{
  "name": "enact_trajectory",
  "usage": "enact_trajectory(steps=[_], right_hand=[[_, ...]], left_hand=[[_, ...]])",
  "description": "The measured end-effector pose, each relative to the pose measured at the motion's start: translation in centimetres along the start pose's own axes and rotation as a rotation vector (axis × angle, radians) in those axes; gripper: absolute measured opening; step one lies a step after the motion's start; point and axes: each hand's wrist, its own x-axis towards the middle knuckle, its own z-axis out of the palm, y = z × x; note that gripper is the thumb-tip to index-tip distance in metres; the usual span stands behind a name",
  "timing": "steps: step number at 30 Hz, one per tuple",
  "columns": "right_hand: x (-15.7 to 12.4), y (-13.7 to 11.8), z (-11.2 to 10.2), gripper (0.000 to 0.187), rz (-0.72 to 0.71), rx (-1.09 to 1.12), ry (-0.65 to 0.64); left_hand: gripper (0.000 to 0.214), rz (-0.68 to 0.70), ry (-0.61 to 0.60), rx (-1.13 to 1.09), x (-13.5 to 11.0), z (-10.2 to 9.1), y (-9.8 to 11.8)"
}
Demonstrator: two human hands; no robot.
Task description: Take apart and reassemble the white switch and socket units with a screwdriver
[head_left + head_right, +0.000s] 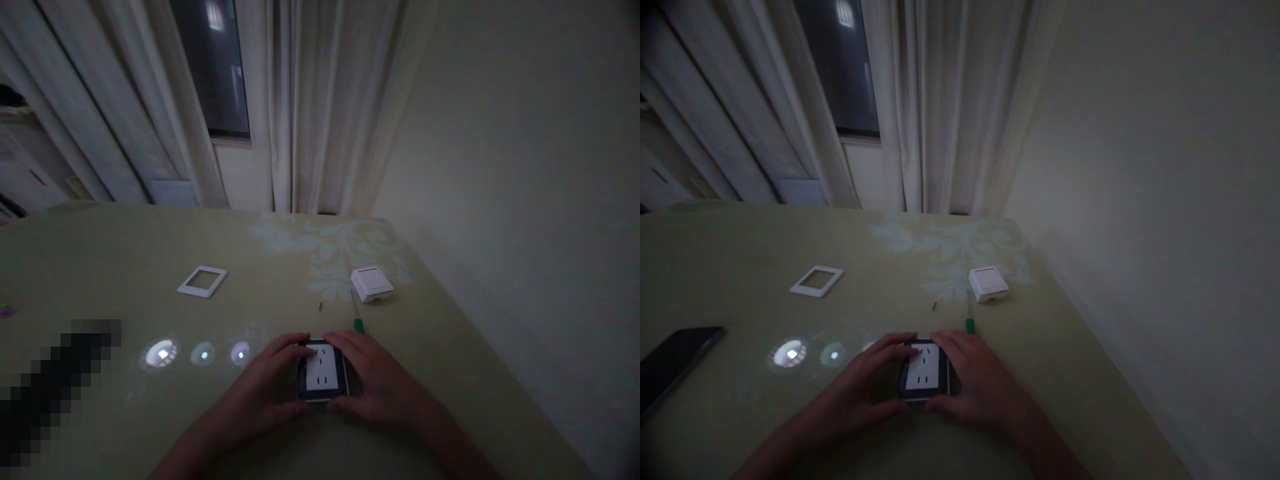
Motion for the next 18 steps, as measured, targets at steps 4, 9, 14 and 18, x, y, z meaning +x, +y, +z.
enact_trajectory(steps=[4, 9, 14, 18], right_hand=[[0.2, 0.4, -0.6, 0.087, -0.002, -0.007, 0.06], [0.2, 2.4, -0.5, 0.037, 0.194, -0.231, 0.303], [0.1, 3.1, -0.1, 0.051, 0.331, -0.24, 0.148], [0.2, 2.7, -1.7, 0.029, 0.279, -0.166, 0.33]], left_hand=[[0.065, 0.014, 0.02, 0.03, 0.3, 0.2, 0.2], [0.062, -0.001, 0.03, 0.075, 0.6, 0.8, 0.4], [0.063, -0.028, 0.031, 0.089, 0.6, 1.0, 0.4], [0.062, -0.033, -0.013, 0.118, 0.4, 0.6, 0.5]])
